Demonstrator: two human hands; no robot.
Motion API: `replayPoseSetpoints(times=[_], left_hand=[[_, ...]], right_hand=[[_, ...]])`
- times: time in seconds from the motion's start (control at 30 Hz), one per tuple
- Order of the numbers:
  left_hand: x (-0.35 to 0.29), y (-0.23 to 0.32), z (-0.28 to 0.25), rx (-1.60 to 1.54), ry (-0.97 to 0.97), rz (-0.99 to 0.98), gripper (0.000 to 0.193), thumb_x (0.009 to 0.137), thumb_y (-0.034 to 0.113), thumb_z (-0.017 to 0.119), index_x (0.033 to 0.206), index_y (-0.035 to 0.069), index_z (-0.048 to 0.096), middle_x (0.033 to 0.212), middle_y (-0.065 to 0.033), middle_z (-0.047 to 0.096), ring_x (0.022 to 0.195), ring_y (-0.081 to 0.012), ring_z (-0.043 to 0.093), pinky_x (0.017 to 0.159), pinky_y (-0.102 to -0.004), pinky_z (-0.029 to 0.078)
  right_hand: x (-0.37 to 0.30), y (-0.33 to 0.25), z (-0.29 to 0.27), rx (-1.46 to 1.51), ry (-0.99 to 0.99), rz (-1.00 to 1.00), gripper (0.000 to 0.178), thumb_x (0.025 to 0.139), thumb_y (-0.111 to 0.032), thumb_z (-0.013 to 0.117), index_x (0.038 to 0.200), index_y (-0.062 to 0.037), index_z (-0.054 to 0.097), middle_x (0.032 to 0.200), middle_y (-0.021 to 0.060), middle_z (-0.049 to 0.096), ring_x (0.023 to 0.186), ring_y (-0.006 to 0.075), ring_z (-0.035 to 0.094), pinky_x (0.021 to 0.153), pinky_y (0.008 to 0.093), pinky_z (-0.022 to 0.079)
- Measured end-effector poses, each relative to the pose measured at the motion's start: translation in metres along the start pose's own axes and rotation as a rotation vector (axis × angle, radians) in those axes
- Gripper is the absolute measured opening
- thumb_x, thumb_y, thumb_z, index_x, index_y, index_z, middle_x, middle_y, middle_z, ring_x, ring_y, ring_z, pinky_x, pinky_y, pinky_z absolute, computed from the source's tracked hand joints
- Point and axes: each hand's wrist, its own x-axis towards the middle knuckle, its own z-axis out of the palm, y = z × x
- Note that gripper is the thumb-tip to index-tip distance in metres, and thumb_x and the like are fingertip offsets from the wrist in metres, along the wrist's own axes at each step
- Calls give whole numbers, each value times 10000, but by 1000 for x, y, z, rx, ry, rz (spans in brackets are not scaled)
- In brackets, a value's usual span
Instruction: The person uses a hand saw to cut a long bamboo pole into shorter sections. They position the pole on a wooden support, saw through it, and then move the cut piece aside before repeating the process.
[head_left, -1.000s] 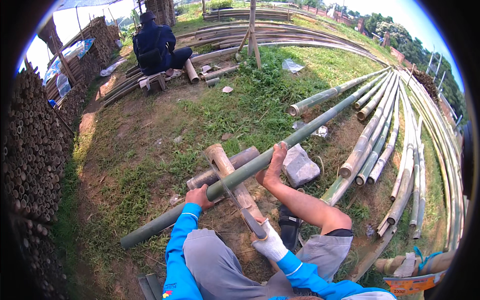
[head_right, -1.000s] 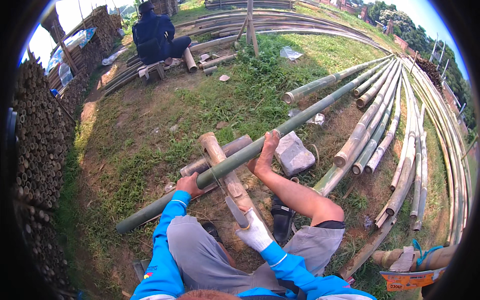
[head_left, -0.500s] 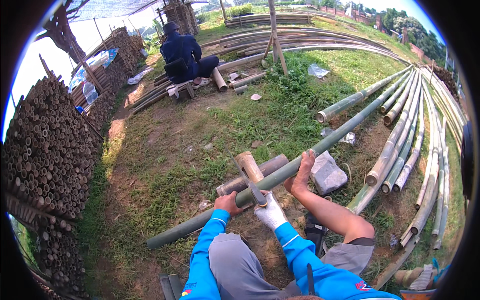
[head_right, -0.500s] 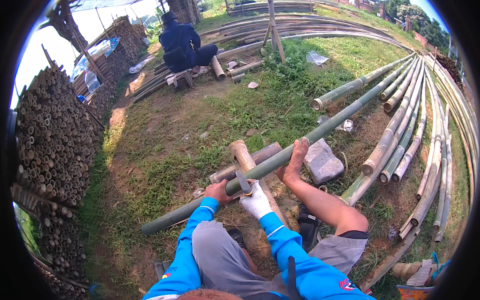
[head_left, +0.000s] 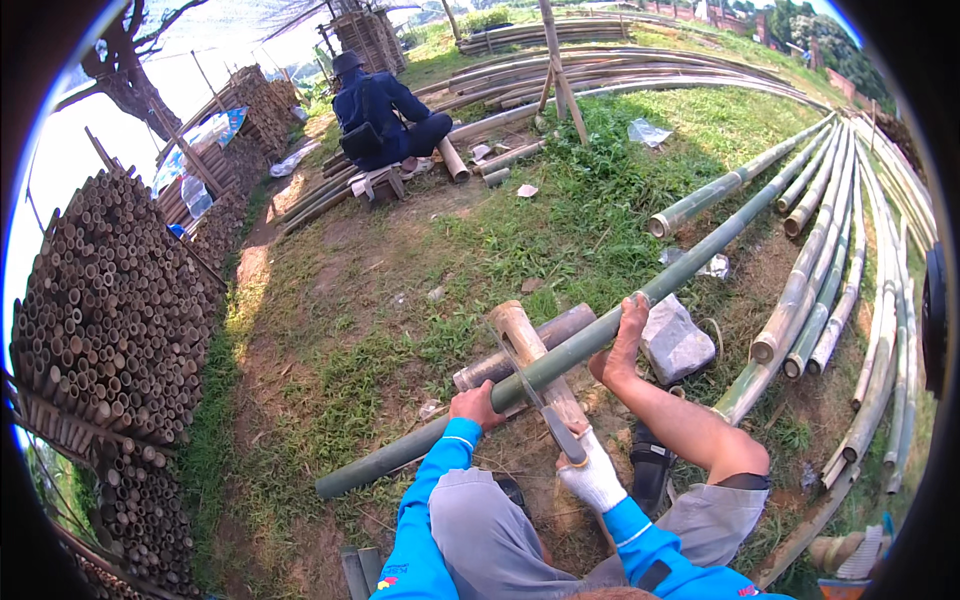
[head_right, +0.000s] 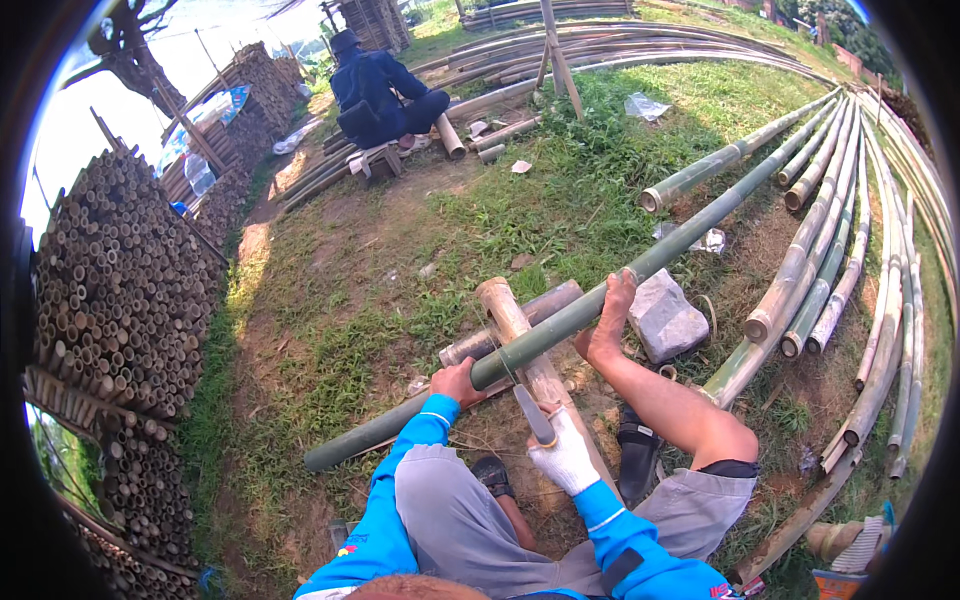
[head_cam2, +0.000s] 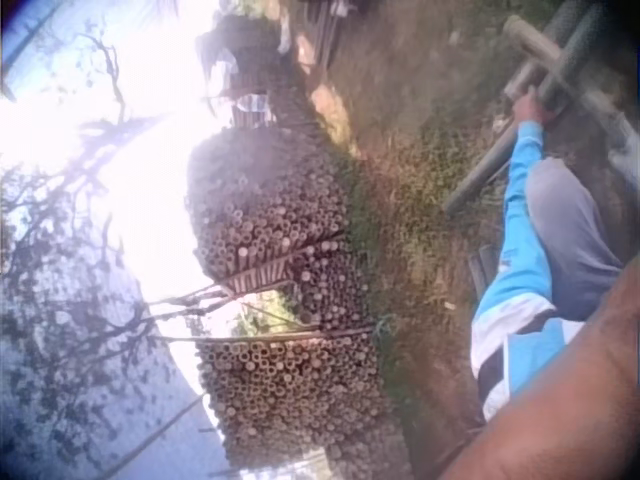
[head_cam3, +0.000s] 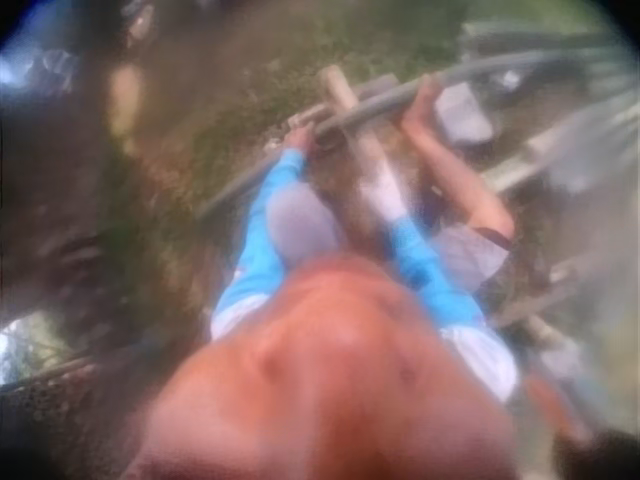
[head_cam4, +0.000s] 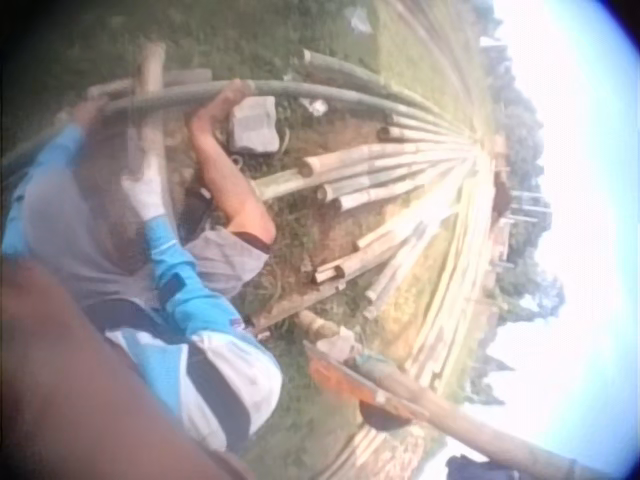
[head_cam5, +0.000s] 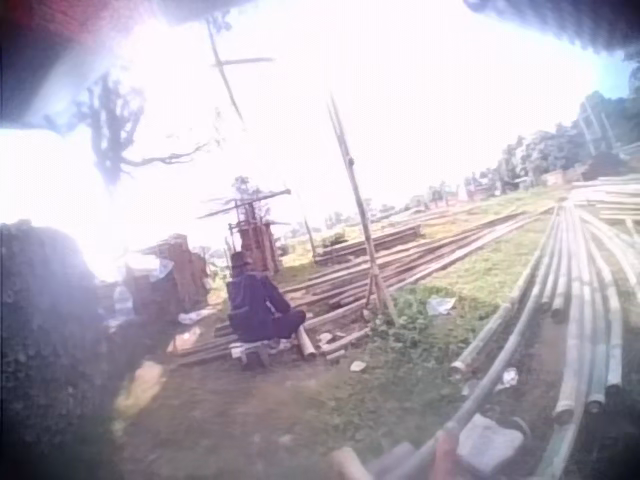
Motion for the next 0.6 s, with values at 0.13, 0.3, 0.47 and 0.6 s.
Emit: replayPoseSetpoints(times=[0.13,0.3,0.47,0.6], left_hand=[[2,-18,-5,55,23,-16,754,727,520,869,1333,147,621,1111,-169,788,1051,-378,760,915,-509,613],[7,-24,-6,59,8,-15,763,724,510,870,1348,152,614,1097,-182,786,1029,-385,764,914,-512,613],[11,6,-2,20,-34,30,758,731,504,867,1341,139,604,1099,-202,783,1024,-389,764,918,-510,613],[-2,-22,2,39,-25,-48,757,732,503,868,1341,138,604,1084,-191,786,1014,-386,767,904,-512,612]], right_hand=[[80,-35,37,-27,49,-87,561,828,-47,738,1358,-77,556,1193,174,677,1072,304,695,945,402,557],[-36,4,0,-151,31,-122,651,809,-47,750,1422,-72,532,1163,182,678,1051,288,716,913,363,567],[-162,-49,-70,-126,36,104,648,784,-19,761,1398,-61,559,1197,147,677,1029,252,715,903,355,568],[-48,-16,-21,-111,48,-137,618,796,9,736,1387,-58,568,1161,147,663,927,223,684,829,352,562]])
